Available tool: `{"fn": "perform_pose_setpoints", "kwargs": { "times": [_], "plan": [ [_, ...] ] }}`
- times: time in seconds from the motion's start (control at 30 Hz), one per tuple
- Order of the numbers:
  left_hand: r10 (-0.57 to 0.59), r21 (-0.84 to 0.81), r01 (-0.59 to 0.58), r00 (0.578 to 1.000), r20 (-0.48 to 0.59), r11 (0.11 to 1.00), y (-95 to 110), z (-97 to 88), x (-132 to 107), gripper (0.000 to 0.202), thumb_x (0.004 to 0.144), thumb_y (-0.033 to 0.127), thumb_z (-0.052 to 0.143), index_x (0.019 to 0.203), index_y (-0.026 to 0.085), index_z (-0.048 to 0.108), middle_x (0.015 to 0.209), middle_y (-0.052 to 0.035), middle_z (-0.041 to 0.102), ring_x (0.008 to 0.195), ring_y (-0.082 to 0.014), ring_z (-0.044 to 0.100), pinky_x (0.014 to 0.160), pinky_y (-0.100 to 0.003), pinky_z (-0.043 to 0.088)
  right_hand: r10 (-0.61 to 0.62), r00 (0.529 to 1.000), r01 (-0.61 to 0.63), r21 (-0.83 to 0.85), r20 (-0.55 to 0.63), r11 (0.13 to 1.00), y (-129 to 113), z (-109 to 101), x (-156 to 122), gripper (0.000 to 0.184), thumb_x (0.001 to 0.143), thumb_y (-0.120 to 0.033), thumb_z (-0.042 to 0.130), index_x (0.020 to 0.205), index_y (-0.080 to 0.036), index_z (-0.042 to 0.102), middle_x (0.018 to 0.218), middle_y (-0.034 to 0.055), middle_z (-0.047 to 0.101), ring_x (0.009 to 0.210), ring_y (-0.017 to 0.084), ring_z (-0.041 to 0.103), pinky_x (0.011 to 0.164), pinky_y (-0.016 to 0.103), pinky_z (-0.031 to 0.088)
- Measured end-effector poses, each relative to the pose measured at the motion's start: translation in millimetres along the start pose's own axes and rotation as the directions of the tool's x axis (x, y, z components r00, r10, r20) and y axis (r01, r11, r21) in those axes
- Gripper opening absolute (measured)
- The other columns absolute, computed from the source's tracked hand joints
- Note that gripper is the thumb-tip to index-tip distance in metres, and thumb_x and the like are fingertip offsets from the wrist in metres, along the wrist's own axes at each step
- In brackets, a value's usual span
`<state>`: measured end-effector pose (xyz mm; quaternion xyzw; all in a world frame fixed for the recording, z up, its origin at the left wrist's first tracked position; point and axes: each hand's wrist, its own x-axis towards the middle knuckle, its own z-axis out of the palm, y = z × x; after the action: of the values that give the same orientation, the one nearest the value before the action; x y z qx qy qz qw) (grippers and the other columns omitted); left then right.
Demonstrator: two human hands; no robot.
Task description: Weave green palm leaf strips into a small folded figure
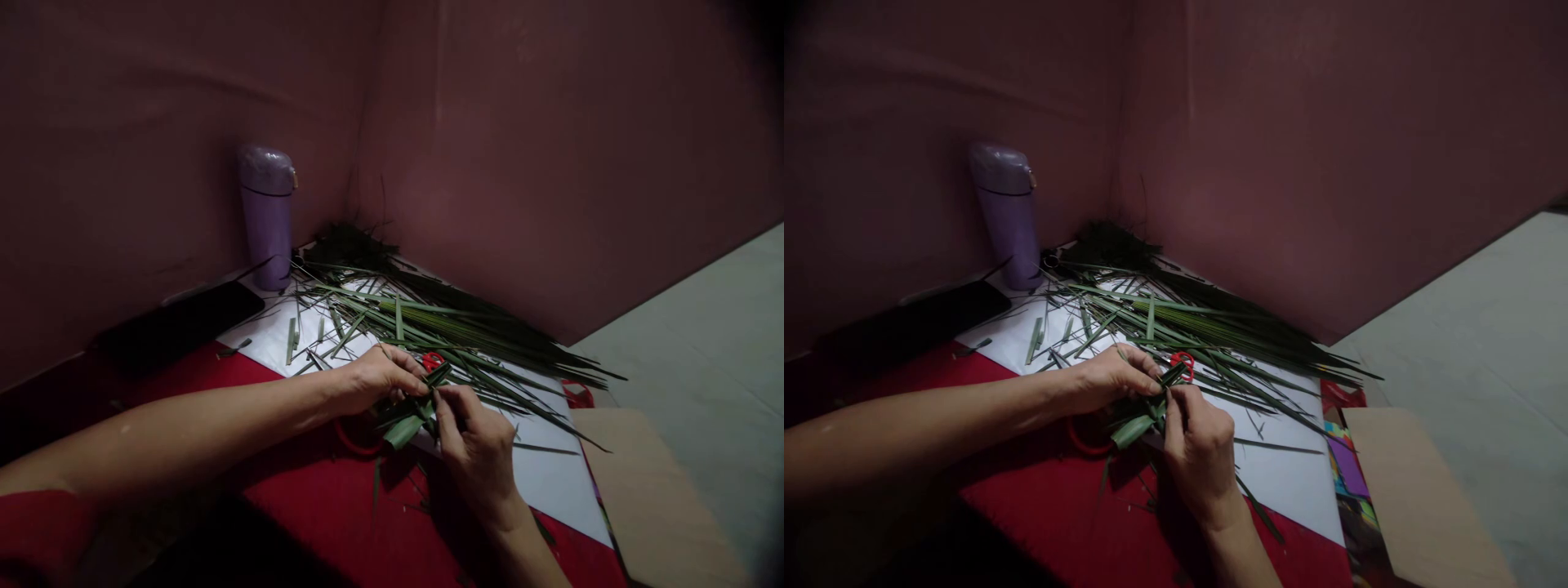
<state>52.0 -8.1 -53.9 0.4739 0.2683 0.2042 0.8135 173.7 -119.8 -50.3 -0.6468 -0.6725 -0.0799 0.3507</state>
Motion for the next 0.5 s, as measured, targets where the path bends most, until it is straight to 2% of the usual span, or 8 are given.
{"fn": "perform_pose_setpoints", "kwargs": {
  "times": [0.1, 0.27, 0.4, 0.5],
  "plan": [
    [0.012, 0.005, -0.012, 1.0, -0.006, 1.0, 0.0, -0.6, 0.1, 0.018, 0.047, 0.014, 0.071, 0.06, 0.011, 0.06, 0.047, 0.0013, 0.055, 0.038, -0.0061, 0.043, 0.041, -0.02, 0.031, 0.0, 1.0, 0.0, 0.028, 0.012, 1.0, 0.4, 0.1, 0.2, 0.011, 0.081, -0.018, 0.046, 0.082, -0.019, 0.057, 0.061, -0.0003, 0.058, 0.051, 0.012, 0.052, 0.053, 0.022, 0.036],
    [0.045, 0.049, -0.044, 0.999, -0.021, 0.998, -2.6, -2.5, 1.6, 0.017, 0.047, 0.014, 0.07, 0.06, 0.012, 0.06, 0.05, 0.0007, 0.056, 0.042, -0.0079, 0.047, 0.045, -0.022, 0.035, -0.074, 0.992, 0.063, 0.107, 0.101, 0.992, 6.7, -0.3, 0.8, 0.012, 0.08, -0.014, 0.045, 0.083, -0.018, 0.056, 0.062, -0.0001, 0.057, 0.053, 0.011, 0.051, 0.054, 0.022, 0.036],
    [0.043, 0.051, -0.041, 0.999, -0.023, 0.998, -3.3, -2.9, 1.8, 0.018, 0.047, 0.014, 0.071, 0.062, 0.011, 0.061, 0.05, 0.0004, 0.057, 0.042, -0.0085, 0.048, 0.046, -0.022, 0.036, -0.086, 0.988, 0.077, 0.071, 0.13, 0.994, 7.9, -0.1, -0.2, 0.014, 0.08, -0.012, 0.043, 0.081, -0.018, 0.055, 0.061, 0.0003, 0.056, 0.053, 0.012, 0.049, 0.054, 0.022, 0.035],
    [0.021, 0.046, -0.021, 1.0, -0.008, 0.999, -2.0, -2.8, 0.8, 0.019, 0.046, 0.014, 0.072, 0.062, 0.011, 0.061, 0.049, 0.0002, 0.057, 0.042, -0.0087, 0.048, 0.045, -0.022, 0.035, -0.065, 0.992, 0.063, 0.021, 0.104, 0.998, 6.2, 1.2, -1.6, 0.012, 0.08, -0.012, 0.043, 0.079, -0.018, 0.054, 0.059, -0.0001, 0.054, 0.051, 0.012, 0.048, 0.053, 0.023, 0.034]
  ]
}}
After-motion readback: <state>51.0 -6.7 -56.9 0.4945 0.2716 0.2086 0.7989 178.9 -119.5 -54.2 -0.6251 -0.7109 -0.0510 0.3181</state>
